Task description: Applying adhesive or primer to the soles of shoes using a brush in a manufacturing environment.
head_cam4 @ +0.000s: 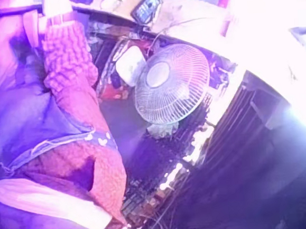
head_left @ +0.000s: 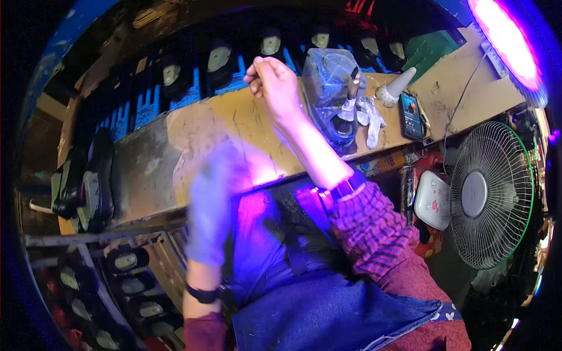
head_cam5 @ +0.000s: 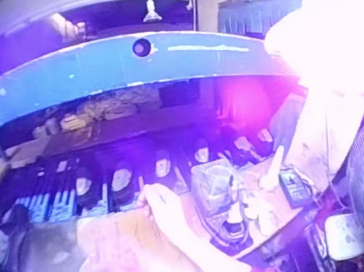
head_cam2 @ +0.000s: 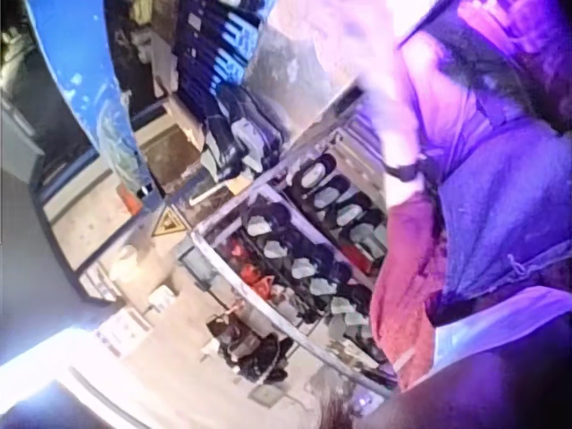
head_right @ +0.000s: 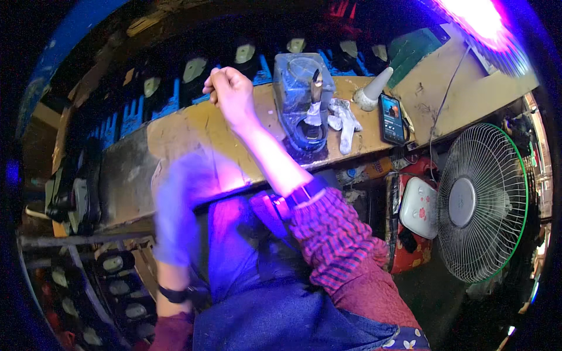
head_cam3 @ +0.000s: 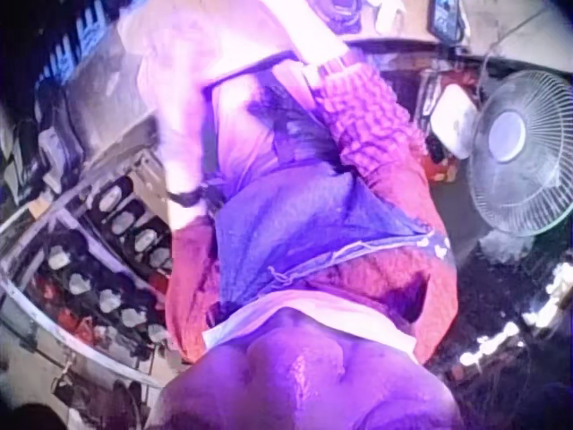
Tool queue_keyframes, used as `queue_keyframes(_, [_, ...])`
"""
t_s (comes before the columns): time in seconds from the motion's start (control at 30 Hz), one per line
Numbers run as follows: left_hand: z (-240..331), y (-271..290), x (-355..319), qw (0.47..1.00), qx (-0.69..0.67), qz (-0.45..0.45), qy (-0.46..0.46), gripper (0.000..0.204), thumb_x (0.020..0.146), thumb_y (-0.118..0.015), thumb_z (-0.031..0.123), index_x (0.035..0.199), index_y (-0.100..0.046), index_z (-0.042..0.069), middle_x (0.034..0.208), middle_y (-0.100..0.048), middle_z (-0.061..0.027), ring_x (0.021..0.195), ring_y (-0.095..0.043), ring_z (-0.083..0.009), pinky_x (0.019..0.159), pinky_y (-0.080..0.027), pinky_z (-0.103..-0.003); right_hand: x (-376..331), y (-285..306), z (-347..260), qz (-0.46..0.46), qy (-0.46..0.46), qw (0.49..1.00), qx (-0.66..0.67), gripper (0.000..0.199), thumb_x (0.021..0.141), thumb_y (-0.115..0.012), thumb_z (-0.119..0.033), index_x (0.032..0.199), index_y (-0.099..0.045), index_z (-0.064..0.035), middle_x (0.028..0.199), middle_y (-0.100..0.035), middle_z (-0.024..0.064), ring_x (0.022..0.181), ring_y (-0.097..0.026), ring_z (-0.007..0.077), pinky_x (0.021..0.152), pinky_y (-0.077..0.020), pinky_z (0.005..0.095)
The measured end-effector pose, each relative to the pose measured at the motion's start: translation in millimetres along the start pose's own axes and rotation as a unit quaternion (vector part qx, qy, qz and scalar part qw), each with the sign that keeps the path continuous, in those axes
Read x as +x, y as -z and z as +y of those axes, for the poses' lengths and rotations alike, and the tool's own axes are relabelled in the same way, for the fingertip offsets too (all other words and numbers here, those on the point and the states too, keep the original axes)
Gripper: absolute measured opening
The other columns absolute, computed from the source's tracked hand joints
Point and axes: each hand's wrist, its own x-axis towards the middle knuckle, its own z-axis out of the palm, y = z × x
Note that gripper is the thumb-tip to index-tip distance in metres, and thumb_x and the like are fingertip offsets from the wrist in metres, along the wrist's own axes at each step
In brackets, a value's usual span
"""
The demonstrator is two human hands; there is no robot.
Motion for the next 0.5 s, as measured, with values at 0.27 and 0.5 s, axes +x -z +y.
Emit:
queue_keyframes(0.27, [4,-52,-81,0.975,-0.089,-0.144,0.144,0.027,0.091,-0.054,0.031,0.098,-0.056,0.005,0.079,-0.056,-0.0003,0.071,-0.054,-0.009,0.066,-0.047,-0.024,-30,-22,45,0.056,0.275,0.89,-0.359,0.02,0.08,-0.06,-0.015,0.065,-0.054,-0.0048,0.067,-0.057,0.0139,0.059,-0.059,0.0289,0.054,-0.0464,0.036])
queue_keyframes(0.5, [-19,-74,-87,0.901,-0.315,-0.131,0.27,0.038,0.092,-0.05,0.041,0.092,-0.06,0.004,0.074,-0.061,-0.0048,0.062,-0.059,-0.014,0.058,-0.05,-0.026,-3,-2,42,0.107,0.086,0.984,-0.112,0.022,0.084,-0.054,-0.019,0.066,-0.054,-0.0056,0.061,-0.055,0.005,0.047,-0.049,0.0134,0.044,-0.039,0.0274])
